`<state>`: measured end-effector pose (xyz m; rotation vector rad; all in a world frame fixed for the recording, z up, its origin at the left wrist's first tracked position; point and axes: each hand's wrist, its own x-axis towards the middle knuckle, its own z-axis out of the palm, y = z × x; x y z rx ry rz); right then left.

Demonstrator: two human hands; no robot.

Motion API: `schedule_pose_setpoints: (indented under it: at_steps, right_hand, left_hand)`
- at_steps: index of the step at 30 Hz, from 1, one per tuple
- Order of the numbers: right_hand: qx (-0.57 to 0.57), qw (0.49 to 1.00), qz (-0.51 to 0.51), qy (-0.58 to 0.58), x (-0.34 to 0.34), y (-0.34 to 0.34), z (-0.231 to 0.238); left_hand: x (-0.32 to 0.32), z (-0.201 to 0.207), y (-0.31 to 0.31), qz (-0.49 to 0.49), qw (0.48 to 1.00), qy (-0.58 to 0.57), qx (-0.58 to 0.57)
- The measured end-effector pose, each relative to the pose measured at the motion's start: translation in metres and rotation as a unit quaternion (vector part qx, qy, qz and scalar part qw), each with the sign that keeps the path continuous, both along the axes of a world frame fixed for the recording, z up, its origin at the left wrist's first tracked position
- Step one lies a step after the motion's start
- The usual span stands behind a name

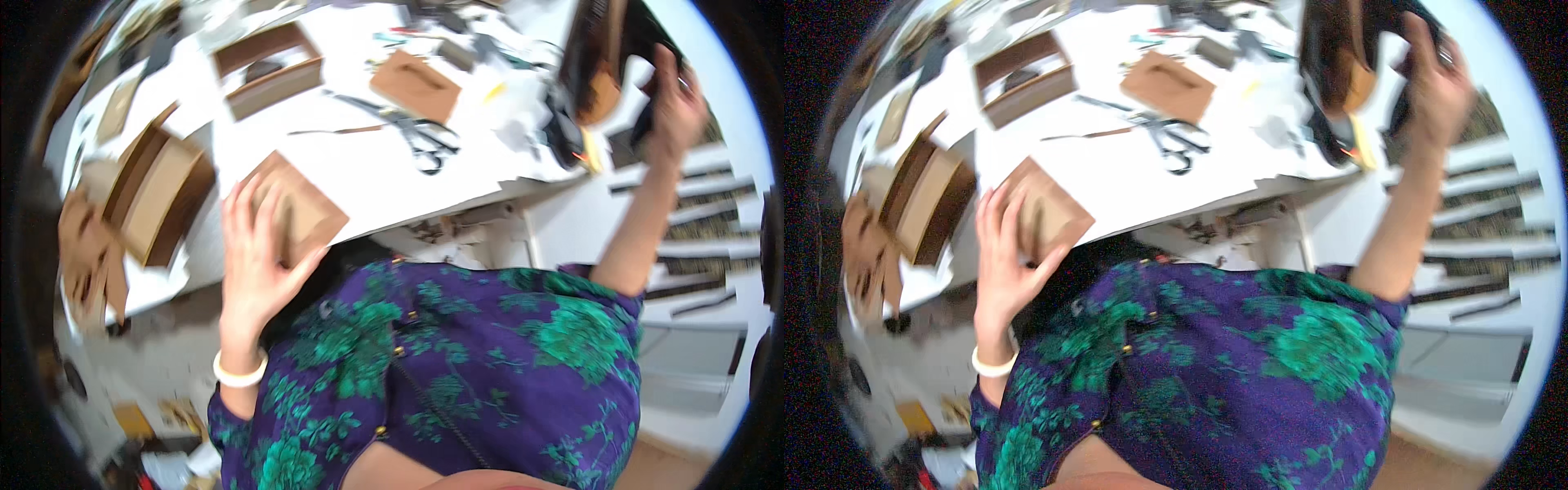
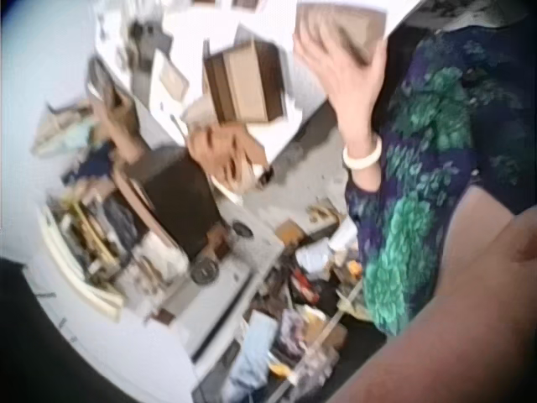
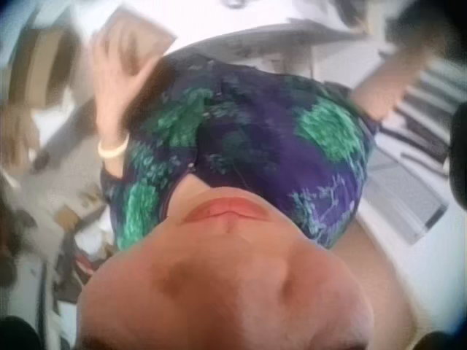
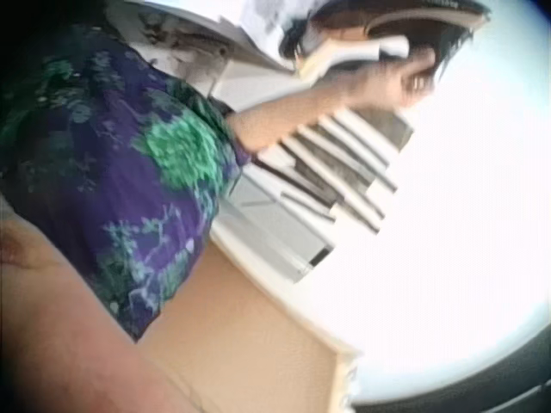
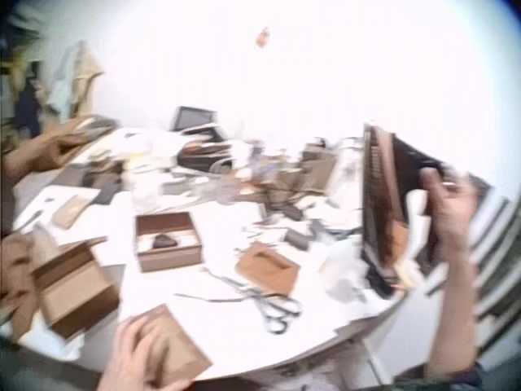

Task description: The person cuts a small leather strip with scissors, then uses an iron to press and shape a rectangular leather piece. They apply glue from a bottle and spread it with a brush, attaching the strip to the leather piece.

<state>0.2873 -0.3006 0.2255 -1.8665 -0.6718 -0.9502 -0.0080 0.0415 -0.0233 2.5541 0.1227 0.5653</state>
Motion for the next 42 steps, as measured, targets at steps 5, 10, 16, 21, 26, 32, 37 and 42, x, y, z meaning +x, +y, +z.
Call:
schedule_pose_setpoints:
  at_steps: [5, 10, 16, 21, 26, 32, 37, 42]
  right_hand:
    - [0.024, 0.993, -0.098, -0.058, 0.129, -0.106, -0.032]
    - [0.038, 0.977, -0.211, -0.007, 0.238, -0.184, -0.103]
    - [-0.103, 0.916, -0.208, 0.327, 0.270, -0.234, -0.115]
    - [-0.410, 0.821, -0.398, 0.017, 0.252, -0.255, -0.089]
    - [-0.166, 0.984, 0.031, 0.064, 0.020, 0.020, -0.112]
    - [-0.360, 0.891, 0.273, 0.040, -0.047, 0.169, -0.245]
    - [-0.380, 0.883, 0.265, 0.079, -0.062, 0.183, -0.248]
    - [-0.367, 0.886, 0.283, -0.016, -0.113, 0.173, -0.237]
  left_hand:
    - [0.002, -0.001, -0.023, -0.042, 0.991, 0.113, 0.058]
    - [0.000, -0.012, -0.026, -0.035, 0.989, 0.128, 0.066]
    - [-0.002, -0.014, -0.023, -0.023, 0.988, 0.137, 0.072]
    - [0.002, -0.017, -0.014, -0.040, 0.986, 0.144, 0.071]
    - [0.000, -0.001, 0.003, -0.017, 0.985, 0.161, 0.066]
    - [0.014, 0.007, -0.014, 0.007, 0.994, 0.024, -0.103]
    - [0.041, -0.009, -0.037, 0.084, 0.816, -0.013, -0.572]
    - [0.070, -0.008, -0.035, 0.107, 0.712, 0.012, -0.694]
